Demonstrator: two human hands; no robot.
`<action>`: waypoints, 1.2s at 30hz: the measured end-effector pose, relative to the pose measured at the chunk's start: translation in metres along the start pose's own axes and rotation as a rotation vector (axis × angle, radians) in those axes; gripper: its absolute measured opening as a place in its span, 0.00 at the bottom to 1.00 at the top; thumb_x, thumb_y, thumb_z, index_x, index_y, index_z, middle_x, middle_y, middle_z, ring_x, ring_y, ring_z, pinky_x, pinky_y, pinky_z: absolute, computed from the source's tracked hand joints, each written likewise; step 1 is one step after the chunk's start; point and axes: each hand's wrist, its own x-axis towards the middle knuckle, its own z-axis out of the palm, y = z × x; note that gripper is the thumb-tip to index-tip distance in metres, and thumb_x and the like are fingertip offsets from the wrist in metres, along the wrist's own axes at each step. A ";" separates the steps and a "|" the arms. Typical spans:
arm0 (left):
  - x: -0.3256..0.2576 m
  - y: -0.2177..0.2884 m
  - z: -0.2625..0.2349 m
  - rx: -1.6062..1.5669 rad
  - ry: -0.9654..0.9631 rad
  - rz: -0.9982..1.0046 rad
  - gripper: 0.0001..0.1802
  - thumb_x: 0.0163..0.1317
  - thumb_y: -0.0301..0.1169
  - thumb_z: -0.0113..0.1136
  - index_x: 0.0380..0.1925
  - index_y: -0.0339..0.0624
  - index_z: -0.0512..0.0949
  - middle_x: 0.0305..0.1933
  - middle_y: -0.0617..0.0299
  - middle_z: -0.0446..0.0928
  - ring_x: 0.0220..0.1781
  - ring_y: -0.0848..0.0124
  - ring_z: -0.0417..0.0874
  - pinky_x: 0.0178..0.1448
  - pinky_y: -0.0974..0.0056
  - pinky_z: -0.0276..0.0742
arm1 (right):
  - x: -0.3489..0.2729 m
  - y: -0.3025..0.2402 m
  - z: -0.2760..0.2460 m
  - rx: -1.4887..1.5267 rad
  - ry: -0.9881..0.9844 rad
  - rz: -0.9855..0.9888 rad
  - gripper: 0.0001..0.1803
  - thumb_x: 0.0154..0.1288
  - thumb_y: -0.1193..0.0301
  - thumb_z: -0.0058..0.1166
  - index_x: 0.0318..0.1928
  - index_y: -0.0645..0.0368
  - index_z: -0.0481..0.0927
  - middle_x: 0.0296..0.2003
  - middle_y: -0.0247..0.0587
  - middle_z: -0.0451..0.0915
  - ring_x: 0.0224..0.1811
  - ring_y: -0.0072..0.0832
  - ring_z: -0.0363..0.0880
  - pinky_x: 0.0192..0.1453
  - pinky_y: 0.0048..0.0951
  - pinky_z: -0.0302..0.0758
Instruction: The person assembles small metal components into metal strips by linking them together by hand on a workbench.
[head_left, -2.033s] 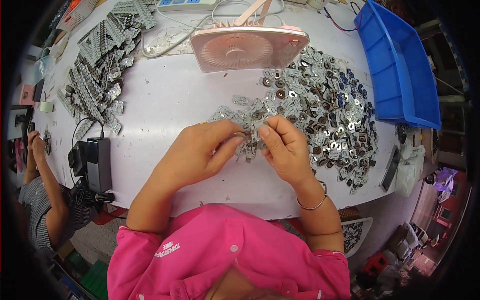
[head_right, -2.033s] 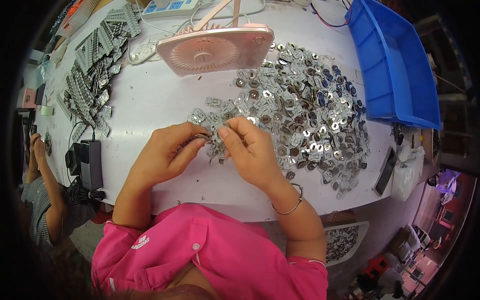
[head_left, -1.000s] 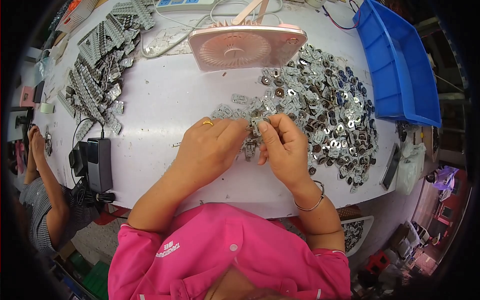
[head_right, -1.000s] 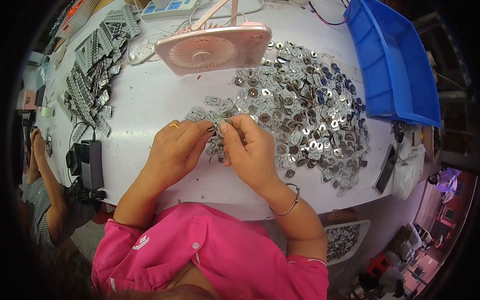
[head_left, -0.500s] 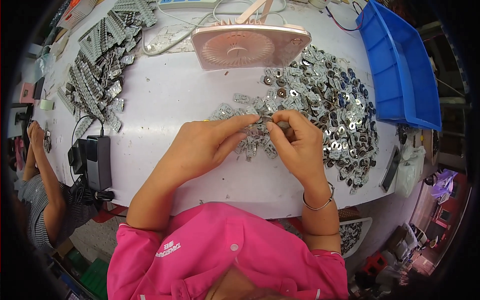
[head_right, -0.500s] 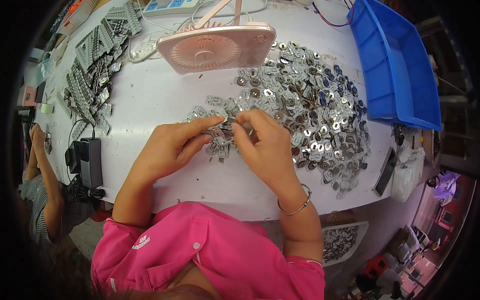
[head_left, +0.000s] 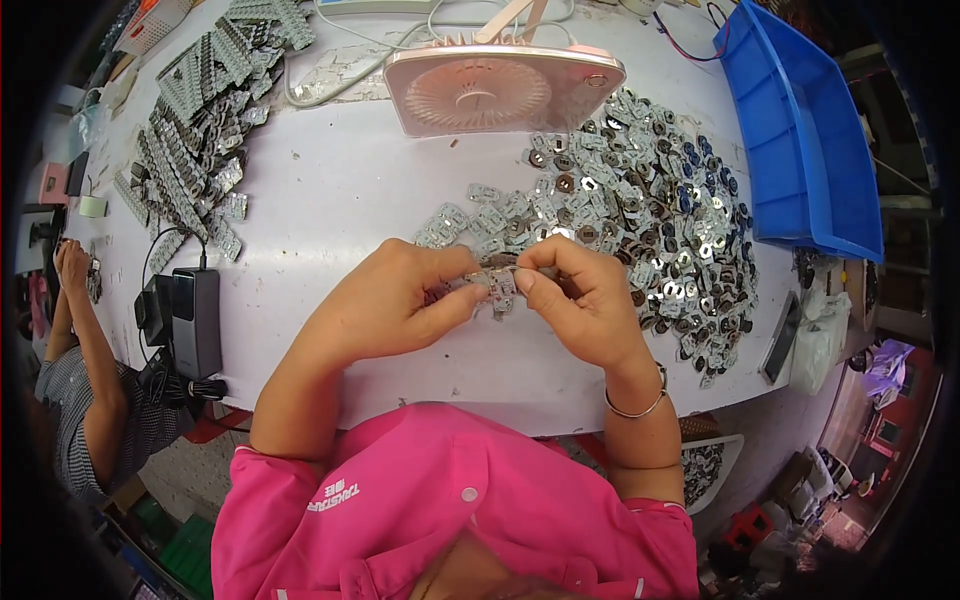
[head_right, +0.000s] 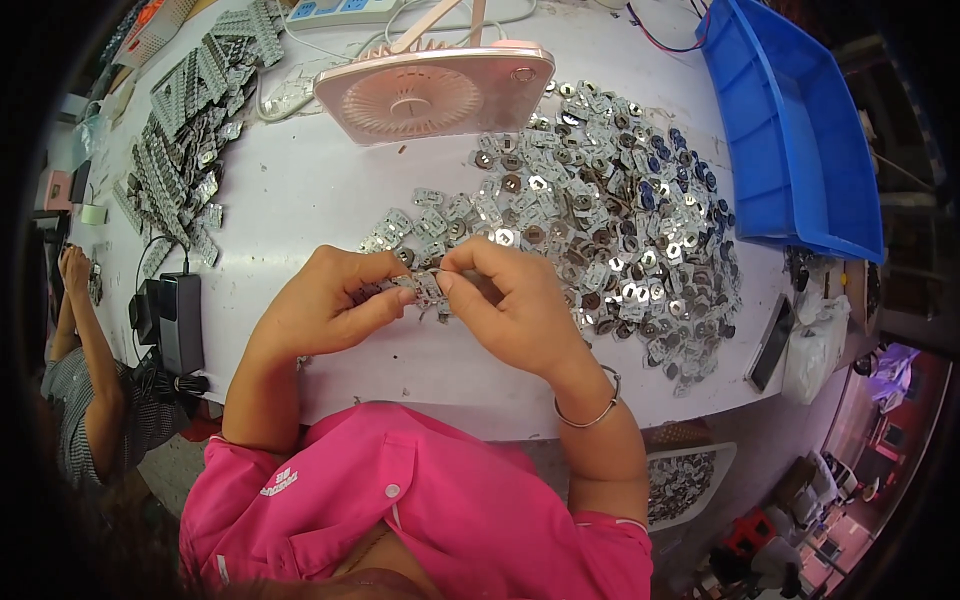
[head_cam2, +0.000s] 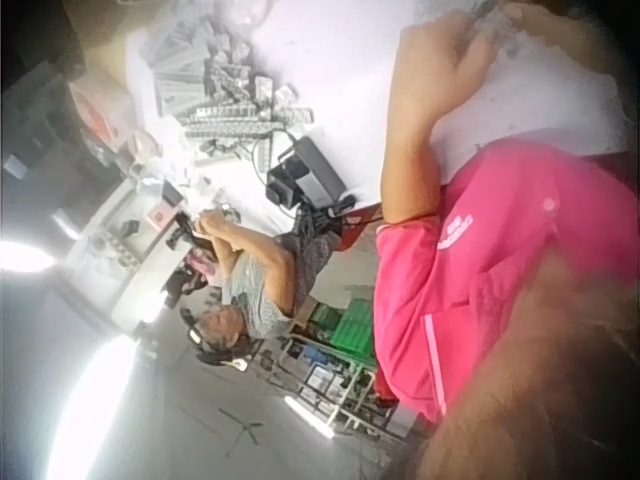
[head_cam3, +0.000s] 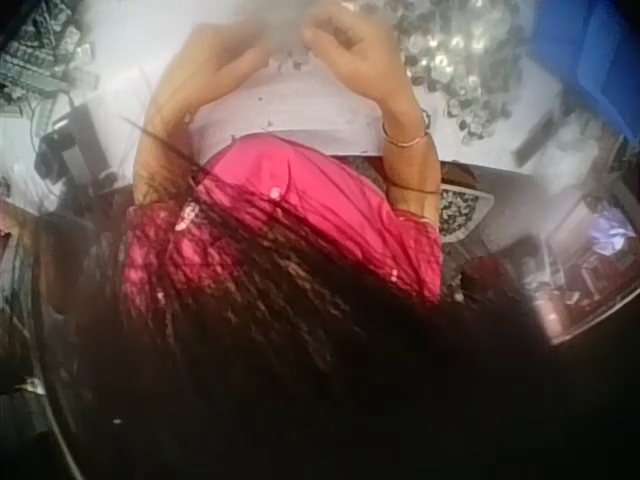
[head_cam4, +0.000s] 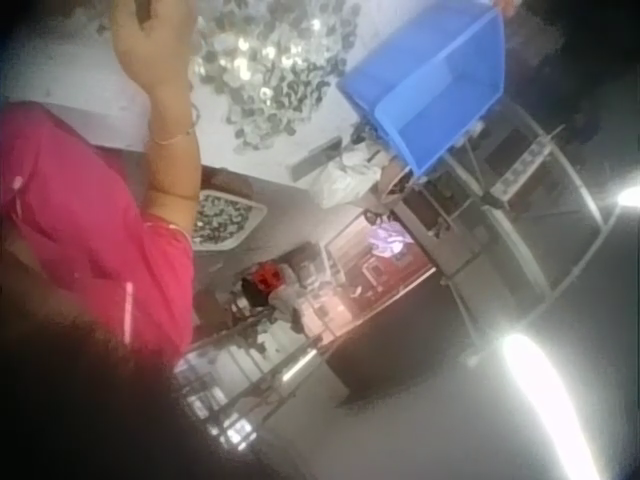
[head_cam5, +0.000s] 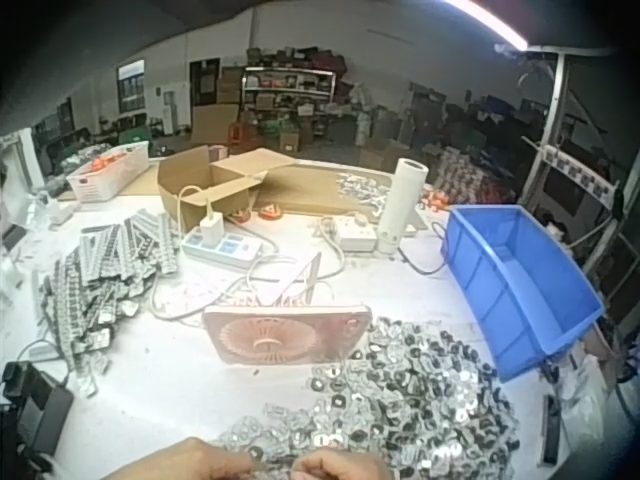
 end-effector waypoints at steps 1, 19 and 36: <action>-0.001 -0.001 0.000 0.000 0.002 -0.002 0.13 0.60 0.34 0.59 0.26 0.34 0.75 0.14 0.52 0.70 0.14 0.61 0.68 0.23 0.62 0.65 | 0.001 -0.003 0.000 -0.041 -0.051 0.001 0.06 0.65 0.72 0.56 0.35 0.64 0.77 0.20 0.29 0.73 0.21 0.11 0.66 0.24 0.18 0.62; 0.004 0.000 0.018 0.462 0.339 0.391 0.05 0.58 0.28 0.61 0.34 0.43 0.76 0.25 0.59 0.77 0.24 0.58 0.79 0.28 0.59 0.73 | 0.000 0.005 0.020 -0.077 0.159 -0.090 0.11 0.71 0.68 0.50 0.33 0.62 0.74 0.18 0.25 0.71 0.20 0.12 0.64 0.23 0.18 0.61; -0.001 0.002 0.009 0.479 0.306 0.318 0.15 0.56 0.20 0.61 0.45 0.40 0.78 0.33 0.55 0.79 0.33 0.61 0.83 0.37 0.62 0.78 | 0.009 0.006 0.001 -0.392 0.386 -0.222 0.06 0.63 0.74 0.60 0.37 0.64 0.83 0.22 0.29 0.75 0.22 0.12 0.67 0.25 0.15 0.62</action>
